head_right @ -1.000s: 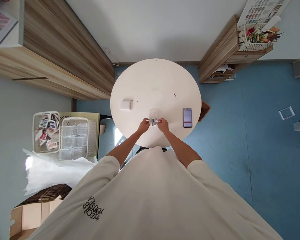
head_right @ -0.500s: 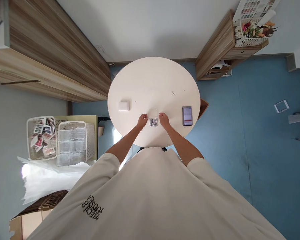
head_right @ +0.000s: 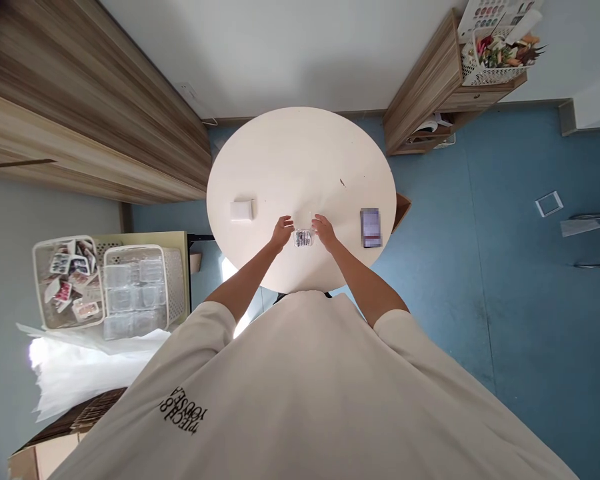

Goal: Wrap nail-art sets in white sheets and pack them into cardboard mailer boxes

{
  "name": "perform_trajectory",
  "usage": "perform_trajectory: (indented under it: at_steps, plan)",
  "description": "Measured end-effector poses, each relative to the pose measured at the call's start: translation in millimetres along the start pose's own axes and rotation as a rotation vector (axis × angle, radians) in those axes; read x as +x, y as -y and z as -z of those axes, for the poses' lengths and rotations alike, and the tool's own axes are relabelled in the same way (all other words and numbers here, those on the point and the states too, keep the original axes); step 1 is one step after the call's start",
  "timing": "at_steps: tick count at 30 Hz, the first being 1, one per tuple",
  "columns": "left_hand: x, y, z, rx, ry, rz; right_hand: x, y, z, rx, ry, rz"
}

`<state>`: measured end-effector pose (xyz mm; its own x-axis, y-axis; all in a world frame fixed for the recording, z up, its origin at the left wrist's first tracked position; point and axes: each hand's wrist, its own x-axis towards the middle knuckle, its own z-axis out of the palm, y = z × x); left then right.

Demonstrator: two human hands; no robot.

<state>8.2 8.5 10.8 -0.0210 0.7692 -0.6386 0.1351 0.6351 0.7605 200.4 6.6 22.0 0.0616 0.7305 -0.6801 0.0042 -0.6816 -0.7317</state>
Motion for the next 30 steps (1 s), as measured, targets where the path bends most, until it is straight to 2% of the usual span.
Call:
perform_trajectory:
  at_steps: [6, 14, 22, 30]
  plan:
    - [2, -9, 7.1, 0.099, 0.009, -0.07, 0, 7, -1, -0.071, 0.059, 0.079]
    - [-3, 8, 13.8, 0.1, 0.02, -0.117, -8, -1, 0, -0.092, 0.081, 0.092]
    - [-19, 26, 16.0, 0.079, 0.06, -0.083, -23, -23, 8, -0.125, 0.098, 0.094]
    - [-25, 37, 12.3, 0.115, 0.09, -0.09, -20, -46, 11, -0.197, 0.113, 0.095]
